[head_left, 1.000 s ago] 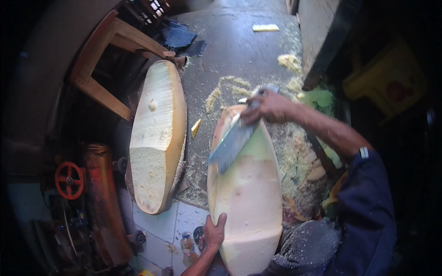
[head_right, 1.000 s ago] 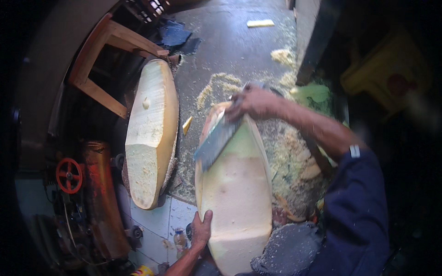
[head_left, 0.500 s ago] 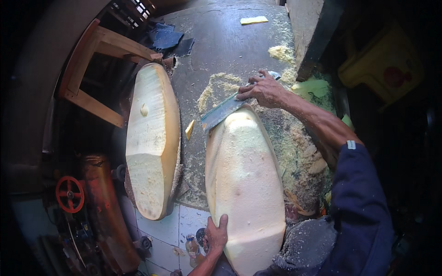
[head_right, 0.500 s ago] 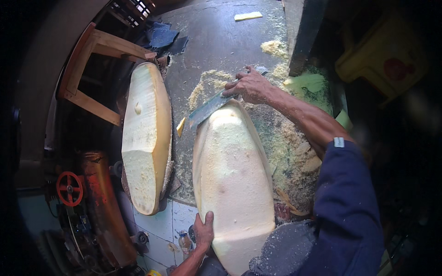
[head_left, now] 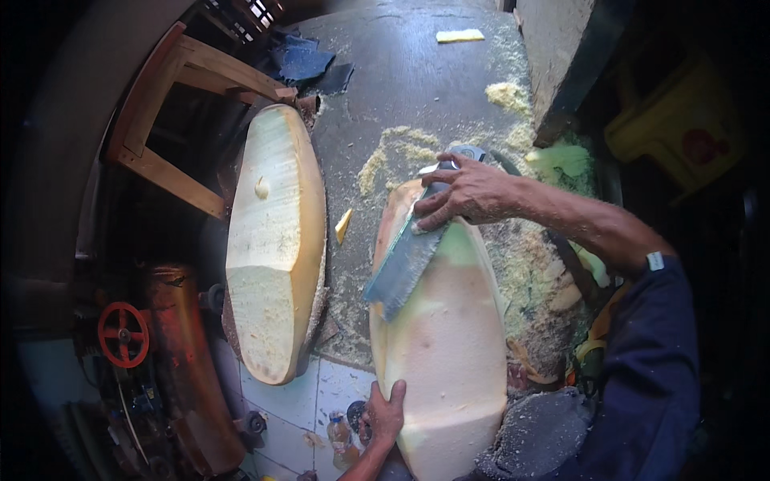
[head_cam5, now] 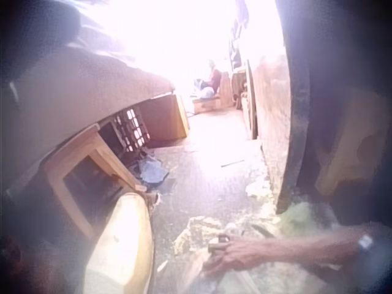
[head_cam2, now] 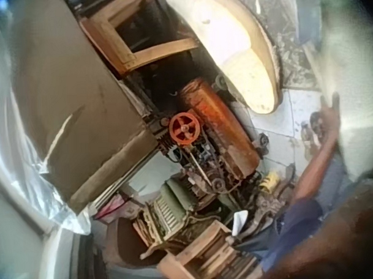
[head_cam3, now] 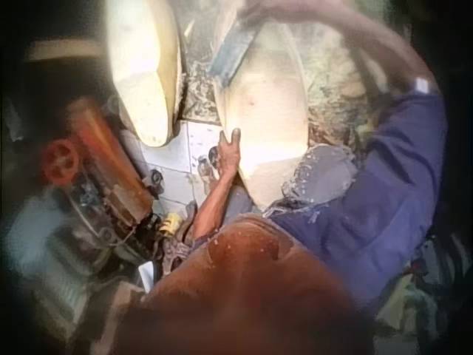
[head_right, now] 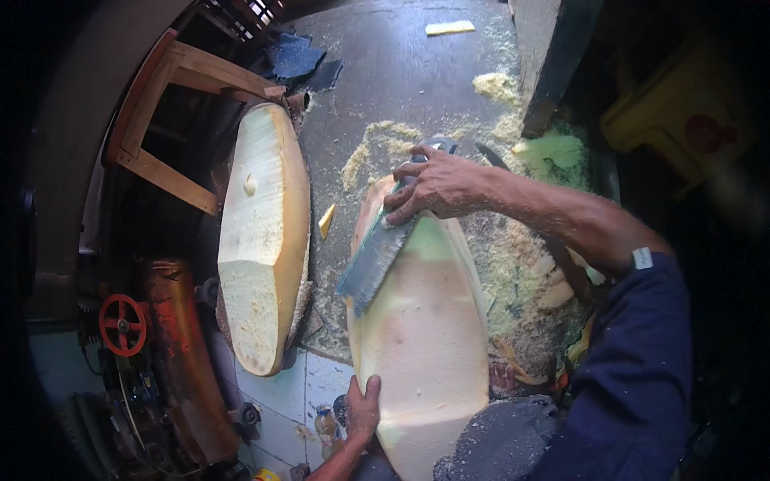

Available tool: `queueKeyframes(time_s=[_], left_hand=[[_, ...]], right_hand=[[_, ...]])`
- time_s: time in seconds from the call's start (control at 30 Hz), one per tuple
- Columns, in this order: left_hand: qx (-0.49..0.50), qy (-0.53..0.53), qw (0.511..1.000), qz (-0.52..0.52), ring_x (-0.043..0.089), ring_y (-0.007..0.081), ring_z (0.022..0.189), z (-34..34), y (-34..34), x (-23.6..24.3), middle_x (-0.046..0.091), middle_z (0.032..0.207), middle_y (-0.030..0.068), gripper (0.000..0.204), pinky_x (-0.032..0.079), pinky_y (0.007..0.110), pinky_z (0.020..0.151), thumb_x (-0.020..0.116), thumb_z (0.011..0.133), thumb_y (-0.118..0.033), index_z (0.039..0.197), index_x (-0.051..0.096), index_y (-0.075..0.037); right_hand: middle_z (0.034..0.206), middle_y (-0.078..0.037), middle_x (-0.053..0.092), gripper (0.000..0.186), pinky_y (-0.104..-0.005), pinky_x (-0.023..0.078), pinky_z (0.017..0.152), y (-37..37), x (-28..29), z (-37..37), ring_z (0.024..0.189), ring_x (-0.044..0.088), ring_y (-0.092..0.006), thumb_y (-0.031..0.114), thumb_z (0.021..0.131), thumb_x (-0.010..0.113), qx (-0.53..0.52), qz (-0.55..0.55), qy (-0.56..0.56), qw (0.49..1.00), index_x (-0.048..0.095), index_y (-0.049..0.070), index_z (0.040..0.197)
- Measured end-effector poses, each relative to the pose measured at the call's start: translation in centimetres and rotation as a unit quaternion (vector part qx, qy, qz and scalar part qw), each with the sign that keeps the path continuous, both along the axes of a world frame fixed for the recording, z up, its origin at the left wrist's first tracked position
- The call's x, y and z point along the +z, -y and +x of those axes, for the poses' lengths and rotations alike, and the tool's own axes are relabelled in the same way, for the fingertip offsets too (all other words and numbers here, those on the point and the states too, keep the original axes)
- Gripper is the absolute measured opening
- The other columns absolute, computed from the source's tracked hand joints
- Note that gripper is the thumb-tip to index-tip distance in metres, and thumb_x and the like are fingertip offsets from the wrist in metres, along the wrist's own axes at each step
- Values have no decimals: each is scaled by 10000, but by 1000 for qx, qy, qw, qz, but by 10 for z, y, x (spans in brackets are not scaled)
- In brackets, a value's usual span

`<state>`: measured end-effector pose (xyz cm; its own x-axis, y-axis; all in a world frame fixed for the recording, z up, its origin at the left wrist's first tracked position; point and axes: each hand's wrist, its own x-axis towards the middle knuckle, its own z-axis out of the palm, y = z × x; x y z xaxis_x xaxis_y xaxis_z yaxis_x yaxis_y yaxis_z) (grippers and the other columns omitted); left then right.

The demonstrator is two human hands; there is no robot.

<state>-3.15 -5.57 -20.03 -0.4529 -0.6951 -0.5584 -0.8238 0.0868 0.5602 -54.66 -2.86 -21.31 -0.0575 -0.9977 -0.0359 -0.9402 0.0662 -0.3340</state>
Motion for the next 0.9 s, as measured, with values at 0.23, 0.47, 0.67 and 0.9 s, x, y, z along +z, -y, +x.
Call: queueKeyframes(time_s=[0.23, 0.47, 0.67, 0.9], left_hand=[[4, 32, 999, 16, 707, 460, 1010, -7, 3, -3, 730, 1055, 278, 621, 519, 511, 892, 686, 975, -549, 1196, 614, 27], [4, 9, 1000, 25, 716, 446, 980, 0, 1, -10, 733, 1010, 272, 665, 524, 514, 874, 674, 972, -584, 1214, 608, 32], [-2, 32, 999, 15, 718, 441, 971, 0, 2, -11, 738, 1013, 260, 661, 526, 513, 874, 671, 976, -578, 1237, 603, 25], [2, 46, 999, 19, 716, 435, 1006, -3, 1, -5, 737, 1080, 260, 622, 532, 498, 886, 660, 990, -542, 1247, 605, 22]], right_hand=[[1398, 113, 682, 389, -679, 149, 1279, 2, 9, -6, 1396, 559, -215, 164, 1009, 620, 23, 6, -55, 998, 713, 434, 1273], [1345, 112, 710, 352, -688, 204, 1269, 6, 17, 17, 1416, 549, -263, 219, 976, 693, 71, 7, 0, 997, 720, 427, 1259], [1458, 132, 636, 410, -676, 99, 1291, 9, 20, 41, 1475, 482, -258, 210, 914, 760, 131, -14, -53, 990, 719, 475, 1225], [1467, 159, 622, 407, -655, 87, 1300, 10, 17, 33, 1498, 454, -250, 202, 936, 725, 69, 31, -62, 995, 715, 446, 1261]])
